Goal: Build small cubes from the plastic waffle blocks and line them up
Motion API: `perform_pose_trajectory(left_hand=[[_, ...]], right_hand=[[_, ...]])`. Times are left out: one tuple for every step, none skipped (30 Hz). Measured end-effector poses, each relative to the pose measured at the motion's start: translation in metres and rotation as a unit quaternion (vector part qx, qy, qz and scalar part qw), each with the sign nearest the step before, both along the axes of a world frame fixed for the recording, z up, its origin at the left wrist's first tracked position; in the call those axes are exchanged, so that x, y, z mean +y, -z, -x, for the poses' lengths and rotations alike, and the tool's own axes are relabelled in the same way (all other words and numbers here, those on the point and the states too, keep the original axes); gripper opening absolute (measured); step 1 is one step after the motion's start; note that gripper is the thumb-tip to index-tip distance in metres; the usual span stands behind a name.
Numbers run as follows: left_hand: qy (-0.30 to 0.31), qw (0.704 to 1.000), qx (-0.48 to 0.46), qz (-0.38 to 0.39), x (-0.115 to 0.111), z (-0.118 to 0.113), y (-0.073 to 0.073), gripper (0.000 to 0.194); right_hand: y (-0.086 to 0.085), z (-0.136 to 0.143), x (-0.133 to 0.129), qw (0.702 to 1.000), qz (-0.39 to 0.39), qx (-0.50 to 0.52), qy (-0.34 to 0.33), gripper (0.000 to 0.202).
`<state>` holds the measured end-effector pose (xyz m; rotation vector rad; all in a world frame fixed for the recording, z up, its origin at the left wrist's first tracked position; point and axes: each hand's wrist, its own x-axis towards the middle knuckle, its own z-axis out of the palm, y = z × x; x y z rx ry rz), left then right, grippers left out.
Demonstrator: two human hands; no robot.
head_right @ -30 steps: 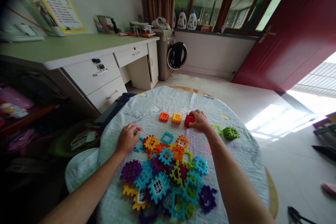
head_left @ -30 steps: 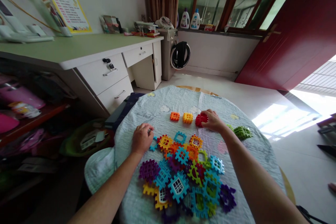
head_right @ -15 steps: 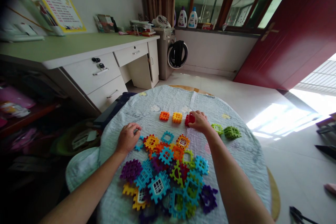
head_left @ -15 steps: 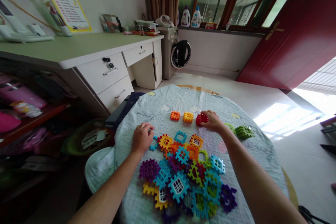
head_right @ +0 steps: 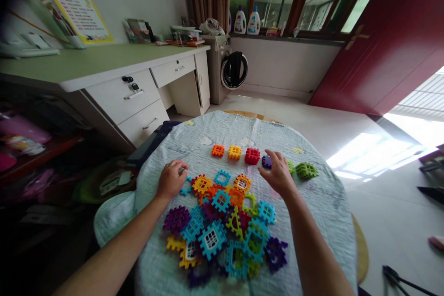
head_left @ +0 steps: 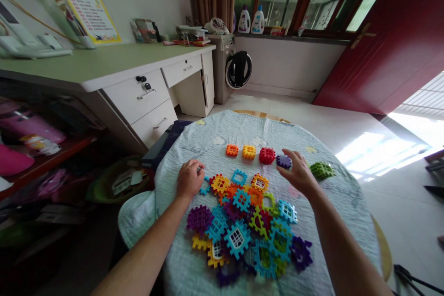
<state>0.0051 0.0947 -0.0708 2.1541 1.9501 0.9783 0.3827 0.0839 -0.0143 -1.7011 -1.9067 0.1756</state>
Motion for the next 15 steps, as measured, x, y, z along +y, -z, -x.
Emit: perform_pose_trajectory(left_hand=[[-0.001,1.000,0.000,0.001,0.000,0.000,0.000,0.015],[0.000,1.000,0.001,0.003,0.000,0.000,0.000,0.015],[0.001,1.000,0.003,0.005,0.000,0.000,0.000,0.016],[0.002,1.000,0.004,0.006,0.000,0.000,0.000,0.016],[0.002,1.000,0.005,0.007,0.000,0.000,0.000,0.016],[0.003,1.000,0.005,0.007,0.000,0.000,0.000,0.016],[0.003,1.000,0.004,0.006,-0.001,0.000,-0.001,0.016],[0.004,1.000,0.001,0.005,-0.001,0.000,-0.001,0.015],[0.008,1.000,-0.005,0.004,-0.001,0.000,-0.001,0.014],[0.013,1.000,-0.013,0.002,-0.001,0.000,-0.001,0.013],[0.020,1.000,-0.023,0.000,-0.001,0.001,-0.001,0.013],[0.027,0.999,-0.036,-0.003,-0.001,0.001,-0.001,0.014],[0.034,0.998,-0.050,-0.005,-0.001,0.002,-0.001,0.016],[0.038,0.997,-0.065,-0.007,0.000,0.002,-0.002,0.019],[0.042,0.996,-0.080,-0.006,0.000,0.003,-0.003,0.021]], right_hand=[[0.001,-0.002,-0.013,1.000,0.008,0.011,-0.006,0.054],[0.003,-0.004,-0.026,0.999,0.024,0.024,-0.015,0.050],[0.006,-0.007,-0.038,0.998,0.049,0.039,-0.021,0.046],[0.011,-0.009,-0.049,0.995,0.075,0.053,-0.026,0.043],[0.017,-0.011,-0.059,0.993,0.099,0.067,-0.025,0.040],[0.023,-0.014,-0.067,0.990,0.114,0.079,-0.018,0.038],[0.030,-0.016,-0.073,0.989,0.121,0.090,-0.010,0.037],[0.037,-0.018,-0.077,0.988,0.119,0.098,-0.002,0.035],[0.043,-0.019,-0.080,0.988,0.110,0.104,0.005,0.034],[0.049,-0.020,-0.082,0.989,0.097,0.108,0.010,0.033],[0.054,-0.021,-0.082,0.990,0.084,0.109,0.016,0.033],[0.057,-0.021,-0.082,0.991,0.072,0.108,0.025,0.032],[0.060,-0.020,-0.082,0.992,0.061,0.105,0.036,0.031],[0.062,-0.020,-0.081,0.992,0.052,0.101,0.049,0.031],[0.063,-0.019,-0.081,0.993,0.045,0.096,0.059,0.031]])
